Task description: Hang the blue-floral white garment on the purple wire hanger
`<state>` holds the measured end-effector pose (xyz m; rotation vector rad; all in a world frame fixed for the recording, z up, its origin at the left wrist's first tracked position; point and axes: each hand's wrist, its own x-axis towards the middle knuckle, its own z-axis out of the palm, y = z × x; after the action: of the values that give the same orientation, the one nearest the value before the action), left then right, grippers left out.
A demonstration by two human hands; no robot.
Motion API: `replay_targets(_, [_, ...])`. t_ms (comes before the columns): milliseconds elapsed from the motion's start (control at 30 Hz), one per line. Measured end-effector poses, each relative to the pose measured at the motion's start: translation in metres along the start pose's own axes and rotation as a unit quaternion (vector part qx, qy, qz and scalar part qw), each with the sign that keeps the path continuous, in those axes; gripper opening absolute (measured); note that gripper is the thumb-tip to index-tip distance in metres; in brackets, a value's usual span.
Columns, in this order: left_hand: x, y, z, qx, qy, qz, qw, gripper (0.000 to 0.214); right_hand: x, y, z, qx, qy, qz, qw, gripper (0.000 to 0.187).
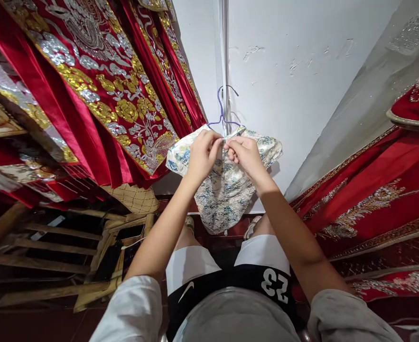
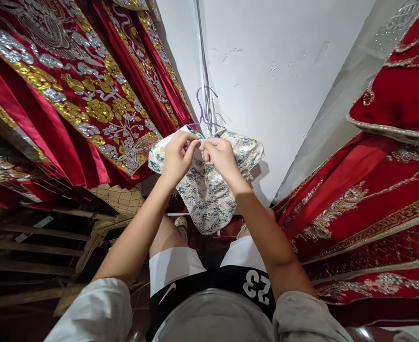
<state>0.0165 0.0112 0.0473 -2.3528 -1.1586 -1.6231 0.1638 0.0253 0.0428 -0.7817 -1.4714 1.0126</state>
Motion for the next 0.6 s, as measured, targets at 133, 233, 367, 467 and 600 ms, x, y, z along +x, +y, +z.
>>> replay_targets(133, [0.023, -0.008, -0.016, 0.034, 0.022, 0.023, 0.999, 0.026, -0.003, 0.040, 0.006, -0.066, 0.051, 0.011, 0.996, 0.028])
replay_targets(233, [0.025, -0.042, -0.045, 0.007, 0.182, -0.040, 0.982, 0.030, -0.024, 0.073, 0.007, -0.094, 0.059, 0.066, 0.992, 0.030])
replay_targets(367, [-0.005, -0.102, -0.062, -0.207, 0.287, -0.329, 0.875, 0.036, -0.060, 0.093, 0.005, -0.015, 0.063, 0.105, 0.992, 0.026])
replay_targets(467, [-0.062, -0.118, -0.034, -0.254, 0.271, -0.399, 0.838, 0.039, -0.088, 0.094, 0.007, 0.054, 0.067, 0.122, 0.989, 0.022])
replay_targets(600, [-0.144, -0.097, 0.024, -0.261, 0.317, -0.477, 0.777, 0.034, -0.126, 0.100, 0.007, 0.102, 0.103, 0.163, 0.976, 0.023])
